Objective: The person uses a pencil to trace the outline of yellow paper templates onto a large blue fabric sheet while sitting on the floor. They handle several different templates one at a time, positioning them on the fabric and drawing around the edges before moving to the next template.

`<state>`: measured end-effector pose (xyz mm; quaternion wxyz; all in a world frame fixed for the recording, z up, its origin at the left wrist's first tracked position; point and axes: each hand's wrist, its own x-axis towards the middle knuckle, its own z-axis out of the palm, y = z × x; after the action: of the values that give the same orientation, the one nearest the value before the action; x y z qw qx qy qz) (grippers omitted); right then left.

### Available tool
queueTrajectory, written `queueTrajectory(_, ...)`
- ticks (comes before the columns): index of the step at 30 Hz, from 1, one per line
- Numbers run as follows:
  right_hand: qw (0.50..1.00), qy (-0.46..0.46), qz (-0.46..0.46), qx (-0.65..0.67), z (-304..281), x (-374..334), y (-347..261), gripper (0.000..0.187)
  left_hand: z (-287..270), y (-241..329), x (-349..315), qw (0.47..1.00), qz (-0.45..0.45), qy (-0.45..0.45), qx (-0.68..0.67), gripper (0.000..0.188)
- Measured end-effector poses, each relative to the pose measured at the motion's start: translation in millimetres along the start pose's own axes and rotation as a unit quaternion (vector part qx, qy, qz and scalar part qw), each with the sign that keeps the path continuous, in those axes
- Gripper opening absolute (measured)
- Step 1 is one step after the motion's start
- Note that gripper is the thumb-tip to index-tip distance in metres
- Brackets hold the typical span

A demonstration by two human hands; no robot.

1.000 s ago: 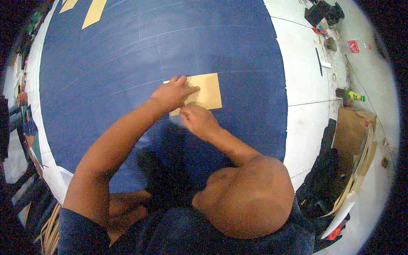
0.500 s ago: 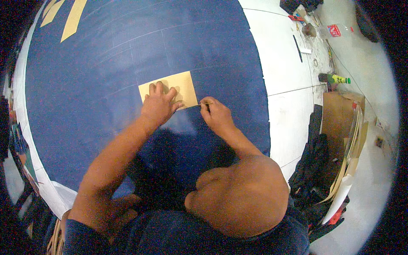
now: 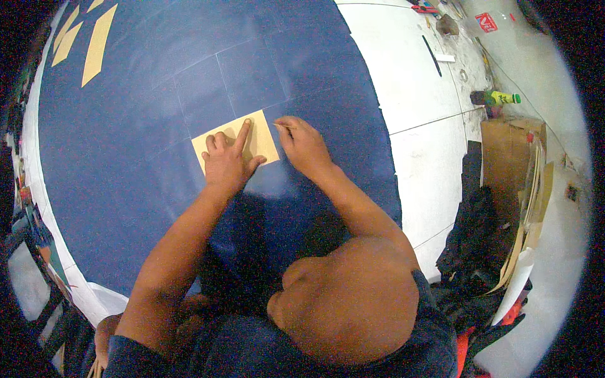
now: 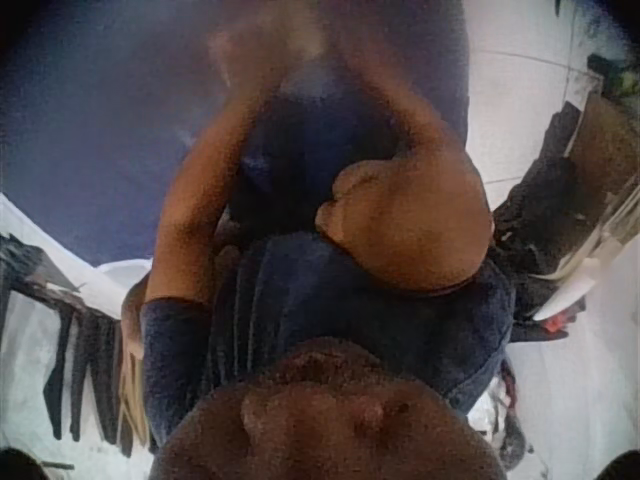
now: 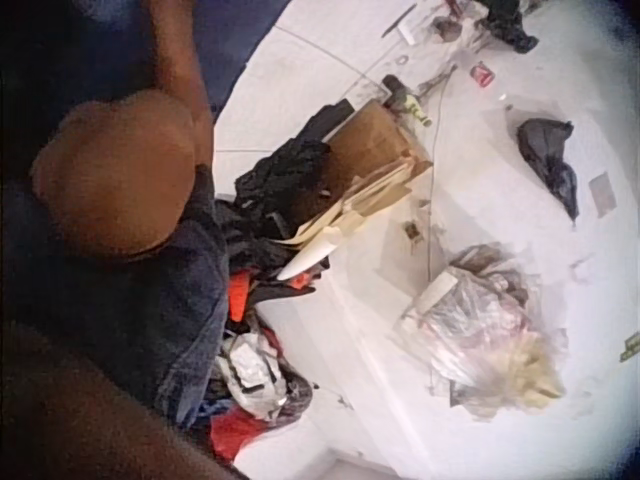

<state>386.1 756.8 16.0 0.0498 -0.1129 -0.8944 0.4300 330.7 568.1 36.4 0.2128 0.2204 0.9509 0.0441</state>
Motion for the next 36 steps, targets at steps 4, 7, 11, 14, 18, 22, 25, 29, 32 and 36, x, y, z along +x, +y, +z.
queueTrajectory(4,0.998,0.013,-0.054,0.001,14.5,29.5,5.9,0.026,-6.4,-3.7,0.3,1.0,0.002,-0.015,0.008,0.086)
queueTrajectory(7,0.999,-0.021,-0.04,-0.005,13.3,36.3,0.7,0.026,0.3,-8.4,2.9,0.999,0.027,0.021,0.018,0.088)
queueTrajectory(11,0.997,-0.014,-0.068,-0.03,19.4,35.8,5.5,0.024,0.5,-10.2,3.0,0.999,0.036,0.032,0.001,0.088)
queueTrajectory(14,0.995,-0.017,-0.092,-0.041,18.9,35.0,6.0,0.023,-4.9,-5.0,2.0,1.0,0.015,0.004,0.014,0.088)
queueTrajectory(18,0.982,-0.069,-0.129,-0.118,16.2,26.0,11.2,0.022,-5.2,-4.6,5.1,1.0,0.01,-0.009,0.008,0.088)
queueTrajectory(22,0.962,-0.16,-0.149,-0.162,-3.3,-20.6,8.2,0.021,-6.7,-5.3,4.7,1.0,0.004,-0.019,0.012,0.087)
queueTrajectory(25,0.971,-0.143,-0.147,-0.121,-8.2,-52.8,10.1,0.02,-8.1,-3.9,4.3,1.0,0.003,-0.019,0.01,0.087)
queueTrajectory(29,0.987,-0.11,-0.098,-0.069,-8.0,-55.3,10.5,0.021,-1.3,-8.0,5.9,0.999,0.029,0.033,0.028,0.089)
queueTrajectory(32,0.999,-0.048,-0.01,0.0,-12.6,-53.0,7.4,0.023,-8.3,-2.1,2.4,1.0,0.017,0.002,0.015,0.092)
queueTrajectory(36,1.0,-0.009,-0.012,0.009,-20.5,-62.3,28.9,0.024,16.6,-7.0,-10.4,0.995,0.042,0.09,-0.027,0.085)
